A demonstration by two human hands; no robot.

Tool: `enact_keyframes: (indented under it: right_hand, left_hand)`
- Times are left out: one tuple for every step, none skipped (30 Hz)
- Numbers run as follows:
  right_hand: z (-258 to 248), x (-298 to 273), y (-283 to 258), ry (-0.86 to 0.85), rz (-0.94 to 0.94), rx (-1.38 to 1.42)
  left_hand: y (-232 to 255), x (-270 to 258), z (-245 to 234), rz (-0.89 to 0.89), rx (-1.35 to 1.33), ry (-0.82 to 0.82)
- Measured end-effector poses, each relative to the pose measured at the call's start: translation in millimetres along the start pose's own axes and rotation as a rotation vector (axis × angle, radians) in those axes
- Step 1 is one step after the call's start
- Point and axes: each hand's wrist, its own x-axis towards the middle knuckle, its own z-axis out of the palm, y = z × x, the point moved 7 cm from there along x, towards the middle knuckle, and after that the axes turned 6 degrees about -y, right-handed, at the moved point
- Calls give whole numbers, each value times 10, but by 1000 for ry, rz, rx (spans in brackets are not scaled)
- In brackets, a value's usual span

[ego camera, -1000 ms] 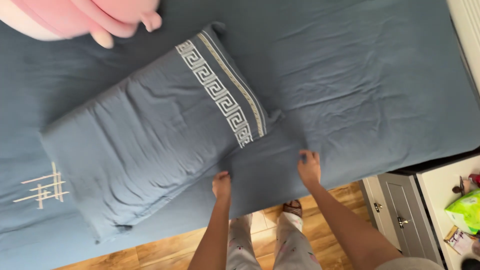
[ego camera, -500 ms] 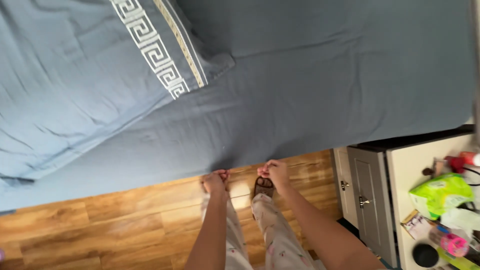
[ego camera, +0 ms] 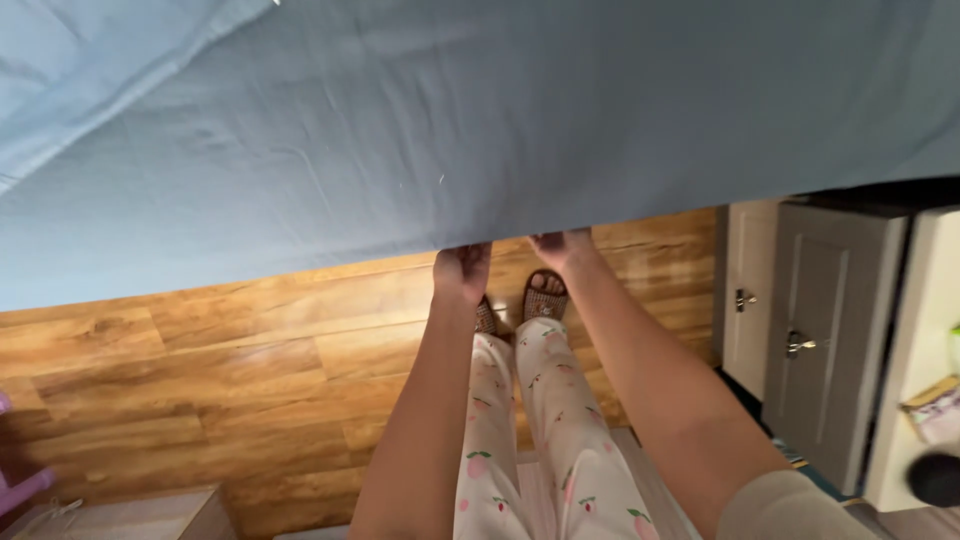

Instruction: Arrange pillows and plush toys on the bed and smooth out the bedsheet.

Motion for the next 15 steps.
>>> enact_keyframes:
  right_hand:
    - [-84,174,18,4,9,4]
    - [-160,353,47,10,15,59]
    - [-235,533,78,17,21,114]
    - [-220,614,109,19,30,119]
    - [-73,692,29,-146,-96,-396]
    - [90,721,23,-314,-219,-913]
    - [67,822,76,-313,-208,-911]
    - [0,914,51,-248,-212,-738]
    - [-67,990,29,-183,-214,-566]
    - [-99,969,26,-175,-214,-569]
    - [-158,934,7,-128,-218,-458]
    - [-178,902,-46,-86,-230,-346]
    - [-309,834,5,-84,-238,-348]
    - [-530,751,64,29,-232,-196]
    - [-745,648,134,140,-226,-42]
  left_hand:
    - [-25,37,-81,2,5,9]
    - [-40,84,-127,-1,27,-27]
    - [-54,130,-173,-4,49,-63]
    - [-27,152,-213,0,55,-55]
    - [-19,172,-240,-23,30,-64]
    - [-34,173,-275,-47,0,-71]
    - [3,223,-362,-45,2,-61]
    - [13,276,-413,-43,31,-62]
    - [24,315,-453,-41,59,-63]
    - [9,341,-528,-47,56,-59]
    - [6,354,-601,-38,52,-42]
    - [6,395,-621,-29,49,-33]
    - [-26,385,-686,-35,46,-38]
    - [-42,359,-787,-29,64,18]
    - [-59,320,-880,-22,83,73]
